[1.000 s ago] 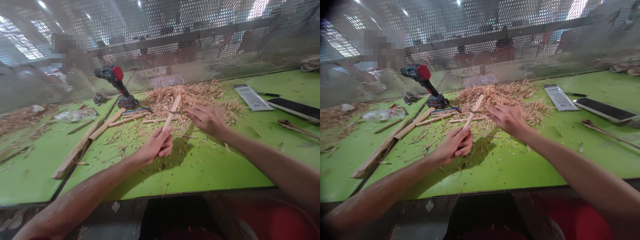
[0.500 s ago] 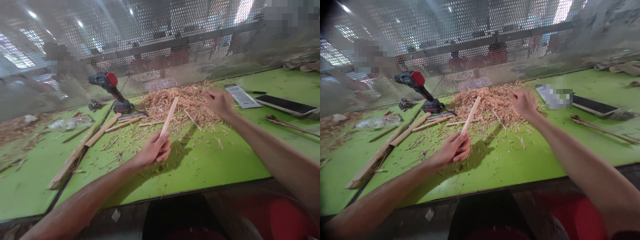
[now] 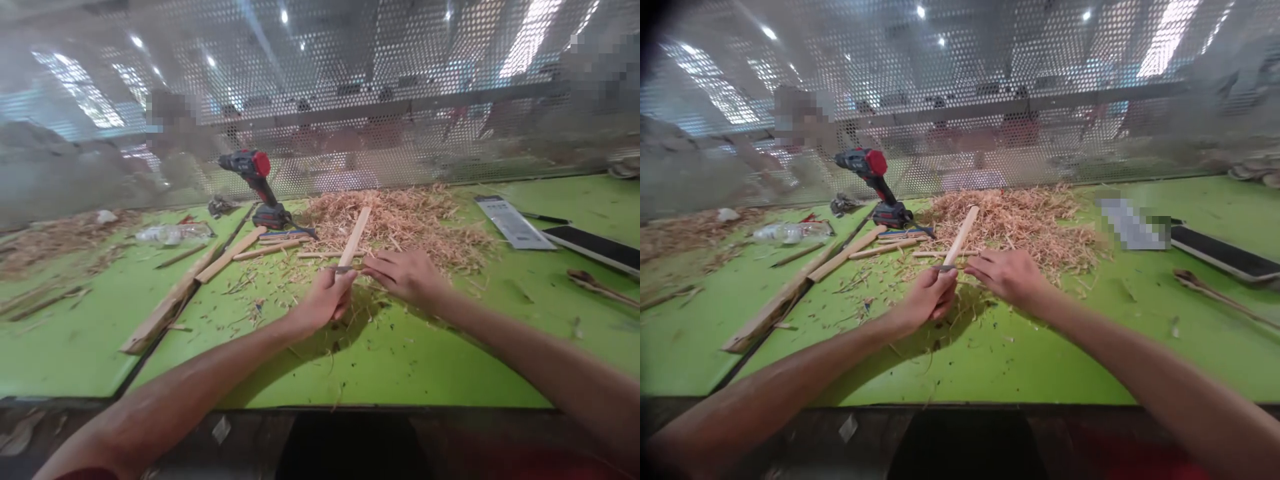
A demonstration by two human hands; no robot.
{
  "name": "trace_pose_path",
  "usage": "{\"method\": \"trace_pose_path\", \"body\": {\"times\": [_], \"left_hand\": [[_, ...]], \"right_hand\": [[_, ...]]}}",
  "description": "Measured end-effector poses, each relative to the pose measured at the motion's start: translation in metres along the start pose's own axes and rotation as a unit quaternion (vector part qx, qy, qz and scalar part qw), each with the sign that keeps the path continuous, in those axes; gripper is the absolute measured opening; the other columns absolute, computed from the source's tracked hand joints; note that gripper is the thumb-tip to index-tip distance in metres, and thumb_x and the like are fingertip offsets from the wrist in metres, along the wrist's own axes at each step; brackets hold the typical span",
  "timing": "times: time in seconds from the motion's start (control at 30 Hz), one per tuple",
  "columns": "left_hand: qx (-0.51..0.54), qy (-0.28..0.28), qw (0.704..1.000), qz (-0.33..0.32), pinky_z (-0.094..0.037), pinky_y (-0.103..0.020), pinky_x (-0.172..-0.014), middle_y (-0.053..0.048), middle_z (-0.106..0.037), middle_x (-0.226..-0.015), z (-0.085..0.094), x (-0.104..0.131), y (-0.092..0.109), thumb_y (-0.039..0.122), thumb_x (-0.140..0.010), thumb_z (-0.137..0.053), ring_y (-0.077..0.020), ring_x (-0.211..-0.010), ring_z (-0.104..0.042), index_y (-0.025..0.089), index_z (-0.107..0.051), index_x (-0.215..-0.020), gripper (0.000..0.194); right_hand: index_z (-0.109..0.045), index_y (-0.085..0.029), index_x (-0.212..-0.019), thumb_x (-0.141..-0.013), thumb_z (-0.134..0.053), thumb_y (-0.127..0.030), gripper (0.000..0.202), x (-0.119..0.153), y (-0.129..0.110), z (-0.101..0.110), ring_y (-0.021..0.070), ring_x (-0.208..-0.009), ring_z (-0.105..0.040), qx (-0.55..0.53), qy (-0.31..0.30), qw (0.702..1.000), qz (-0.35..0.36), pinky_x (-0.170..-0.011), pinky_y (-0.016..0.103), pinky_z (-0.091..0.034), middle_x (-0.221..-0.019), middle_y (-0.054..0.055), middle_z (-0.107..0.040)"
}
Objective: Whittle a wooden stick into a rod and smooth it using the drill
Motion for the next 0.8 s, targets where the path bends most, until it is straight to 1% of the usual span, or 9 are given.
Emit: {"method": "trace_pose_path", "body": {"times": [0.1, 0.23, 0.3, 0.37, 0.47, 0.6, 0.7, 0.8], "left_hand": [[-0.035, 0.001, 0.999, -0.016, -0.021, -0.018, -0.035, 0.012, -0.036, -0.047, 0.002, -0.002, -0.003, 0.053, -0.102, -0.054, -0.0046, -0.033, -0.034, 0.022, -0.044, -0.076, 0.041], [-0.048, -0.003, 0.999, -0.012, -0.023, -0.019, -0.034, 0.012, -0.037, -0.046, 0.003, -0.002, -0.004, 0.051, -0.102, -0.053, -0.0054, -0.032, -0.034, 0.023, -0.044, -0.078, 0.038], [-0.054, -0.009, 0.998, -0.012, -0.023, -0.019, -0.034, 0.012, -0.037, -0.045, 0.002, -0.002, -0.003, 0.051, -0.102, -0.052, -0.0055, -0.032, -0.034, 0.023, -0.043, -0.077, 0.039], [-0.052, -0.003, 0.999, -0.013, -0.023, -0.019, -0.034, 0.013, -0.038, -0.046, 0.001, -0.002, -0.002, 0.051, -0.102, -0.053, -0.0054, -0.032, -0.034, 0.023, -0.043, -0.080, 0.037], [-0.043, 0.018, 0.999, -0.011, -0.022, -0.018, -0.034, 0.013, -0.039, -0.048, 0.002, -0.003, -0.002, 0.048, -0.101, -0.056, -0.0052, -0.032, -0.035, 0.024, -0.041, -0.083, 0.034], [-0.046, 0.020, 0.999, -0.015, -0.022, -0.018, -0.034, 0.014, -0.040, -0.049, 0.003, -0.002, -0.004, 0.049, -0.101, -0.056, -0.0054, -0.033, -0.036, 0.024, -0.042, -0.088, 0.032], [-0.056, 0.000, 0.998, -0.004, -0.026, -0.019, -0.035, 0.013, -0.045, -0.053, 0.002, 0.003, -0.005, 0.051, -0.101, -0.056, -0.0057, -0.035, -0.038, 0.024, -0.042, -0.092, 0.032], [-0.091, -0.036, 0.995, 0.016, -0.028, -0.019, -0.036, 0.012, -0.047, -0.054, -0.004, 0.012, -0.001, 0.046, -0.102, -0.055, -0.0056, -0.036, -0.040, 0.022, -0.044, -0.095, 0.027]], "right_hand": [[-0.077, -0.019, -0.110, -0.115, -0.038, -0.041, 0.045, 0.000, -0.001, 0.001, 0.0084, -0.048, -0.050, 0.039, -0.001, 0.999, 0.003, -0.038, 0.021, -0.029, -0.077, 0.001, -0.073], [-0.077, -0.026, -0.113, -0.113, -0.043, -0.040, 0.037, 0.002, 0.002, 0.003, 0.0111, -0.052, -0.056, 0.034, -0.026, 0.999, -0.017, -0.041, 0.024, -0.035, -0.087, 0.002, -0.076], [-0.078, -0.029, -0.113, -0.113, -0.040, -0.041, 0.040, 0.003, 0.003, 0.003, 0.0127, -0.052, -0.057, 0.029, -0.036, 0.999, -0.030, -0.040, 0.027, -0.036, -0.088, 0.003, -0.077], [-0.079, -0.029, -0.113, -0.113, -0.038, -0.041, 0.043, 0.002, 0.004, 0.003, 0.0132, -0.051, -0.055, 0.031, -0.042, 0.998, -0.045, -0.040, 0.028, -0.036, -0.085, 0.003, -0.077], [-0.079, -0.026, -0.112, -0.113, -0.037, -0.044, 0.046, 0.000, 0.003, 0.004, 0.0123, -0.049, -0.051, 0.043, -0.045, 0.996, -0.063, -0.040, 0.027, -0.034, -0.080, 0.004, -0.075], [-0.080, -0.024, -0.112, -0.113, -0.035, -0.049, 0.052, -0.002, 0.005, 0.008, 0.0130, -0.050, -0.051, 0.031, -0.043, 0.996, -0.078, -0.040, 0.027, -0.032, -0.080, 0.005, -0.075], [-0.080, -0.023, -0.110, -0.113, -0.036, -0.051, 0.052, 0.001, 0.022, 0.012, 0.0127, -0.048, -0.047, 0.008, -0.025, 0.993, -0.118, -0.040, 0.028, -0.028, -0.077, 0.006, -0.074], [-0.081, -0.021, -0.106, -0.111, -0.042, -0.048, 0.048, 0.011, 0.058, 0.016, 0.0134, -0.050, -0.046, 0.001, 0.007, 0.982, -0.191, -0.043, 0.029, -0.025, -0.077, 0.007, -0.074]]}}
Point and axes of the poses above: each hand's wrist, its own x-axis away from the middle knuckle, its own z-axis out of the back of the hand, y = z × x, the point moved 2 cm from there along -x, towards the middle knuckle
